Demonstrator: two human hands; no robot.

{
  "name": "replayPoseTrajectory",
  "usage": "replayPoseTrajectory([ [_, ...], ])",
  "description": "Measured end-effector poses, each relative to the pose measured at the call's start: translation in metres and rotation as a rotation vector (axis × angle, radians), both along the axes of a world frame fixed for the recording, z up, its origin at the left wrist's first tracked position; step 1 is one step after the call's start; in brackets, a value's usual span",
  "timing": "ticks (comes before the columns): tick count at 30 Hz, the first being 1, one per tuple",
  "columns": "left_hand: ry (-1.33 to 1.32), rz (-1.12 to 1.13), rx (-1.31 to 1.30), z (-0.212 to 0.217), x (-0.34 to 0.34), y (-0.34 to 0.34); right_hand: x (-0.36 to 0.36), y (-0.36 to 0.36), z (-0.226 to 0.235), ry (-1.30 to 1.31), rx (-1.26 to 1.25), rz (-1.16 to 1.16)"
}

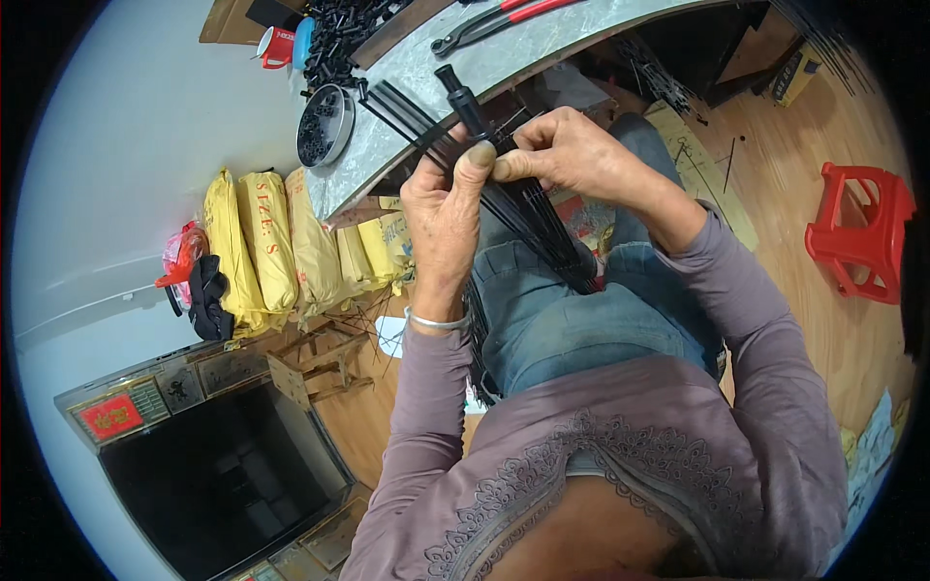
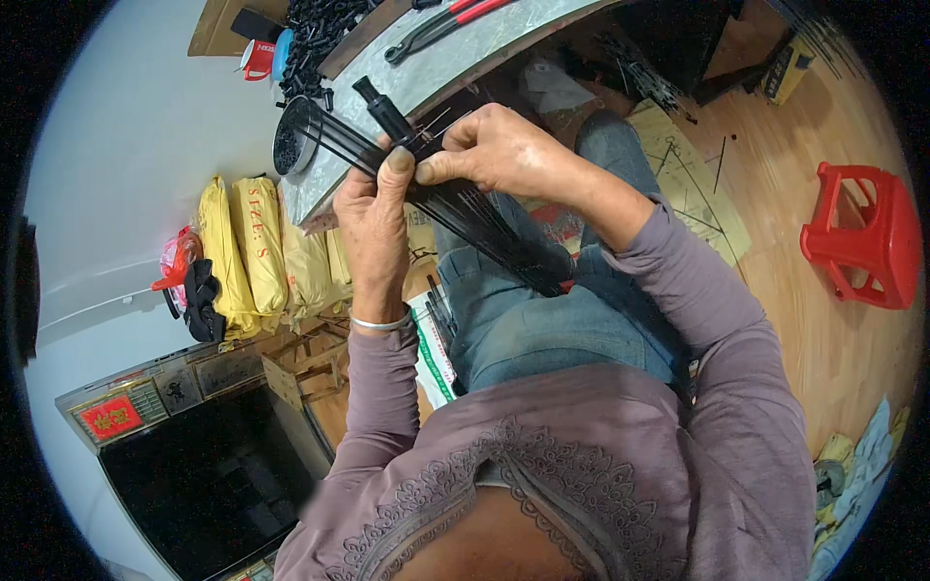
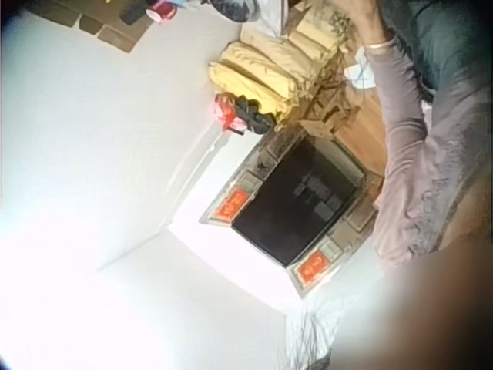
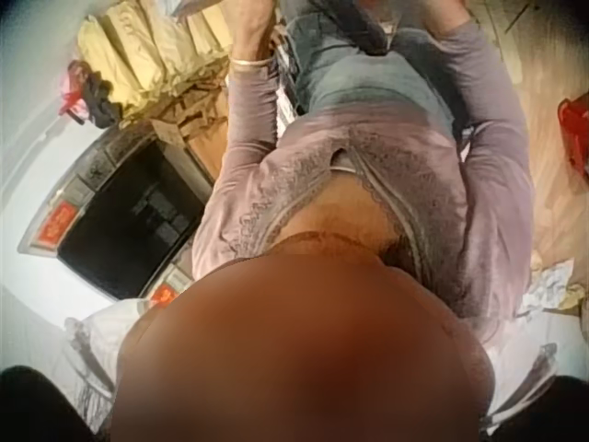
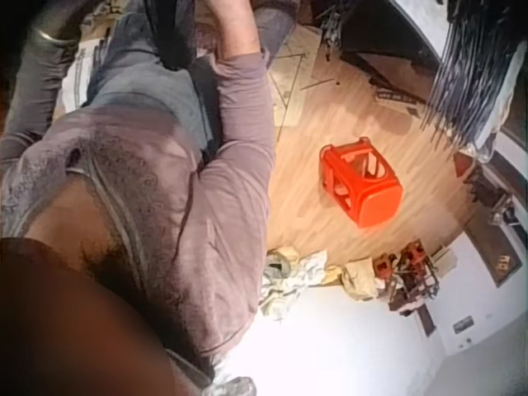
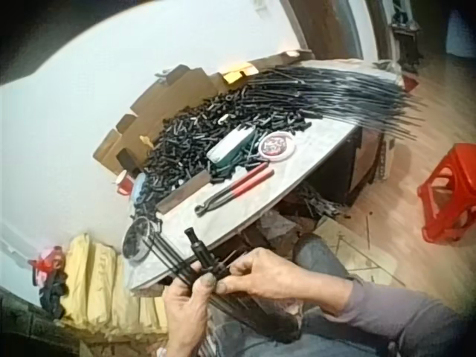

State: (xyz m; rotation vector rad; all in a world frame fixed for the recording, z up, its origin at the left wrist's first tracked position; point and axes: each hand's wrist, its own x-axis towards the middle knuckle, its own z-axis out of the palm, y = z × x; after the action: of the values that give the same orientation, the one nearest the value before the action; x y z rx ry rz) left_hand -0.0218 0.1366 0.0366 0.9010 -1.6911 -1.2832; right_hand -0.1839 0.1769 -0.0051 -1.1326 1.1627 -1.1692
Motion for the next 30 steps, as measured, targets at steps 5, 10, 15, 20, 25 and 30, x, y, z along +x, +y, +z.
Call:
replayPoseTrajectory([
  [5, -0.011, -0.009, 0.062, 0.013, -0.001, 0.008, 0.002, -0.003, 0.002, 0.024, 0.009, 0.067],
  [10, 0.035, -0.074, 0.094, 0.008, 0.000, 0.004, -0.004, -0.006, -0.003, -0.227, 0.138, 0.161],
  [15, 0.212, -0.142, 0.334, 0.004, 0.003, -0.006, 0.003, 0.011, 0.019, -0.036, 0.126, 0.030],
  [20, 0.195, -0.128, 0.265, 0.004, -0.002, -0.005, -0.001, 0.014, 0.009, -0.150, 0.120, -0.049],
  [25, 0.221, -0.180, 0.304, 0.001, 0.000, -0.005, -0.002, 0.009, -0.006, -0.250, 0.155, -0.011],
  [30, 0.254, -0.252, 0.348, 0.000, 0.003, -0.008, 0.000, 0.014, 0.002, -0.261, 0.108, -0.030],
])
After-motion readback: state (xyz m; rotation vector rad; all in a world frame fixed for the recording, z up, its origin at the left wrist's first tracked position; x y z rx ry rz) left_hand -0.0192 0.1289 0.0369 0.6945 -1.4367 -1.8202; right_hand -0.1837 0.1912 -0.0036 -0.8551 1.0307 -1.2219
